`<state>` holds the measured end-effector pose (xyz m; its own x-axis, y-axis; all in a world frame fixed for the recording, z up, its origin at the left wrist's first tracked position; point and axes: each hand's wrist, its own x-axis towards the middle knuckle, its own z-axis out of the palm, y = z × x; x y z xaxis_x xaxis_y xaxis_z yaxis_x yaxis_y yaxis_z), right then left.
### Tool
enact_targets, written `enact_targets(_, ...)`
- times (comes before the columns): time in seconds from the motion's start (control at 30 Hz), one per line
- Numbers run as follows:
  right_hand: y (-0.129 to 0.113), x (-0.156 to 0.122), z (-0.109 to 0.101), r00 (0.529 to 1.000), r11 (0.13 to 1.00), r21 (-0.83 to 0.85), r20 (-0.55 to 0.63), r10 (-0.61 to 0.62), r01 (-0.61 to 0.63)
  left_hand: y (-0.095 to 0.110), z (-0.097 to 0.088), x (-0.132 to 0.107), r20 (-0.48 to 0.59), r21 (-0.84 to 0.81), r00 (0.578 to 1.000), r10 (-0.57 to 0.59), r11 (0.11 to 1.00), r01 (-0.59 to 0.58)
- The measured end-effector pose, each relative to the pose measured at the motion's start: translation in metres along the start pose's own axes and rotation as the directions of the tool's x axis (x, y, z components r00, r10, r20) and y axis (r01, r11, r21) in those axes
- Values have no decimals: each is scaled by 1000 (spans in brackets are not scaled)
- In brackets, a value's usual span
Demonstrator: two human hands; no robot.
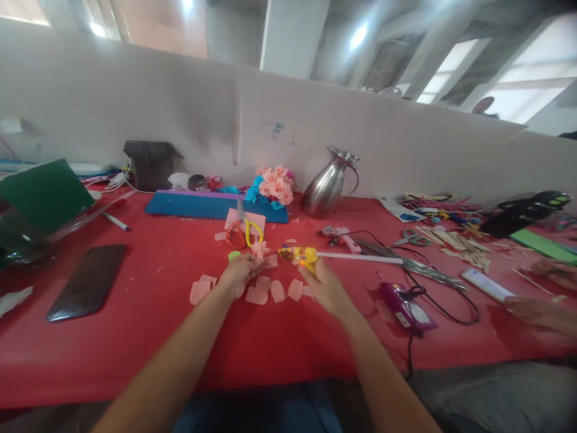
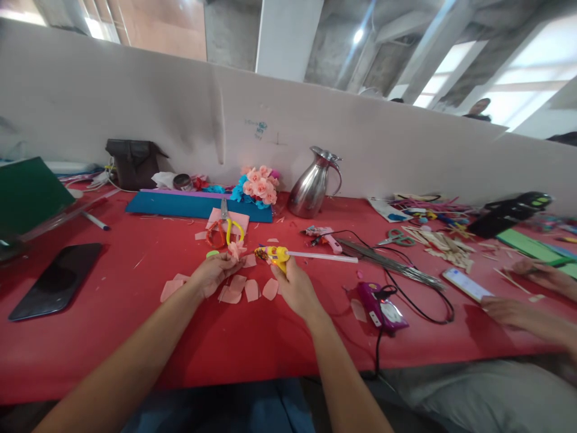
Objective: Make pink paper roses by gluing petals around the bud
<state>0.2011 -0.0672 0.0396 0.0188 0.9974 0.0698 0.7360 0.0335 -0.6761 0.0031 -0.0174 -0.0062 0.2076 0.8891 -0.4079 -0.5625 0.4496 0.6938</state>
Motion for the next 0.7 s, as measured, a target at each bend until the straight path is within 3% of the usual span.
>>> enact_targets(0.33, -12, -2, 6, 997, 926, -373, 23, 72, -59, 0, 0, -1, 60, 5, 998, 10, 1000, -10)
enact_targets(0.7, -14, -9, 0, 999, 872, -488, 5, 47, -39, 3, 4, -6, 49, -15, 999, 4, 1000, -3)
